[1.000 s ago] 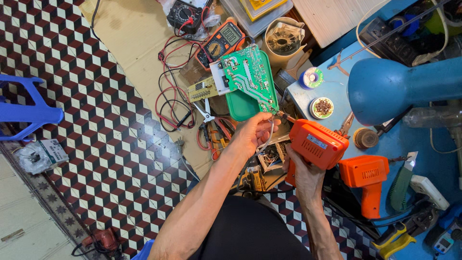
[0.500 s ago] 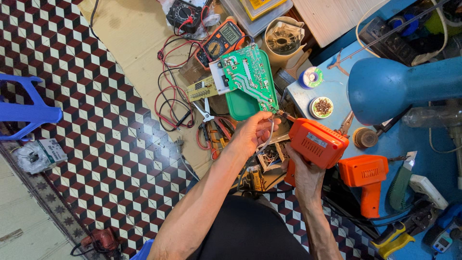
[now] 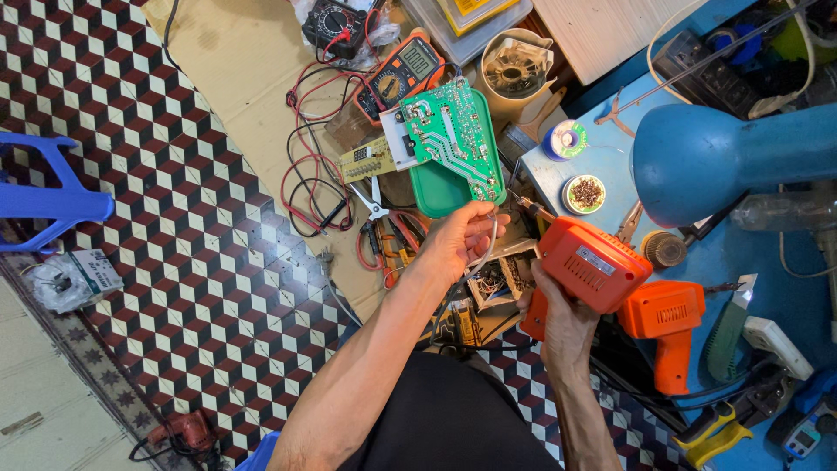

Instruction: The person works on a green circuit board at a cluttered workbench. They use pliers to strip a wire, then use a heat gun to apply heat to specific points on the board. The person flips the board over to inspect both sides and continues heating different areas.

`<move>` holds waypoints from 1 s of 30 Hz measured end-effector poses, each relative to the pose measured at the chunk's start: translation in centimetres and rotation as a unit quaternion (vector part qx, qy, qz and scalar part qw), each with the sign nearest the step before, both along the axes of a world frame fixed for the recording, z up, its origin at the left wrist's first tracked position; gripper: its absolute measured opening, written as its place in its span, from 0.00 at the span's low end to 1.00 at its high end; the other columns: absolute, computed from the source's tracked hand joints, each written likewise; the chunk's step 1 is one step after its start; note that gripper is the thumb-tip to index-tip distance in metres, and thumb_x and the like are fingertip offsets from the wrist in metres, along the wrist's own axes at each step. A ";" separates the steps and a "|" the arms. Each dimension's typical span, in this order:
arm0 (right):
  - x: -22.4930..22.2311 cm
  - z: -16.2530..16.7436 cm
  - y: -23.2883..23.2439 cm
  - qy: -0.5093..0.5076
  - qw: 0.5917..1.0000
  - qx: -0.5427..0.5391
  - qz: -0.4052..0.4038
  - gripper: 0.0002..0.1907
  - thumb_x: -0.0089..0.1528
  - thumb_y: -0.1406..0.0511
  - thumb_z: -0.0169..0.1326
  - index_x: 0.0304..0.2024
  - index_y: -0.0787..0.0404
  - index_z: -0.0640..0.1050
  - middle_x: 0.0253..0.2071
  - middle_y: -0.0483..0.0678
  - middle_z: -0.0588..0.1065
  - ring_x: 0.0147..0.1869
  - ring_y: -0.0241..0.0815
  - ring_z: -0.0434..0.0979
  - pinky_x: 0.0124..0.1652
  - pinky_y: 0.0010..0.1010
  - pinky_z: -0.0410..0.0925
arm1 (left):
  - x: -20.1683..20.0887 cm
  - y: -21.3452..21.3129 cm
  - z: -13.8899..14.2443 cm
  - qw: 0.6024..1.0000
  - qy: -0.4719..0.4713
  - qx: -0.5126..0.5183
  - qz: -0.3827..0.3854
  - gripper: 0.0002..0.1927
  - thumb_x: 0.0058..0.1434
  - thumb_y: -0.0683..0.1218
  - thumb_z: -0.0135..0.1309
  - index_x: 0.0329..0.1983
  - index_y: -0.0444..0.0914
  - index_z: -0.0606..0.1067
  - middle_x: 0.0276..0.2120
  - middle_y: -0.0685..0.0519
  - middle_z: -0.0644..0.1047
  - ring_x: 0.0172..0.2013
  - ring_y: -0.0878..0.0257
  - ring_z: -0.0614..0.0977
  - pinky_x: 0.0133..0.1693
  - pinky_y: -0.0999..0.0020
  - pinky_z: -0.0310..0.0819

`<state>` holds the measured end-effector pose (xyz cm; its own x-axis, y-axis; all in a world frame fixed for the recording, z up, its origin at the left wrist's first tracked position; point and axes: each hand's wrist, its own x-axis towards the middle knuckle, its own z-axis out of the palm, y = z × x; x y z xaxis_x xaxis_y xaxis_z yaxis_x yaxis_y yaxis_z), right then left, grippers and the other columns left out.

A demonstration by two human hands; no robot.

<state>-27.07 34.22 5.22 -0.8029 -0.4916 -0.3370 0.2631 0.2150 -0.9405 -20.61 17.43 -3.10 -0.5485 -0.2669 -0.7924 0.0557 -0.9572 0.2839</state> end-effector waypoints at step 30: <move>-0.4 -0.3 3.6 0.061 0.997 0.035 -0.018 0.11 0.65 0.65 0.55 0.47 0.65 0.77 0.34 0.53 0.81 0.27 0.37 0.76 0.32 0.31 0.75 | 0.1 0.0 0.1 1.000 0.019 0.007 0.008 0.18 0.58 0.47 0.61 0.46 0.30 0.75 0.43 0.41 0.84 0.28 0.68 0.81 0.25 0.81 0.74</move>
<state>-27.44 37.85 4.94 -0.8567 -0.4409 -0.2677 0.1560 0.2731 -0.9492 -20.49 17.42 -3.02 -0.5740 -0.2657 -0.7746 0.0818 -0.9598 0.2687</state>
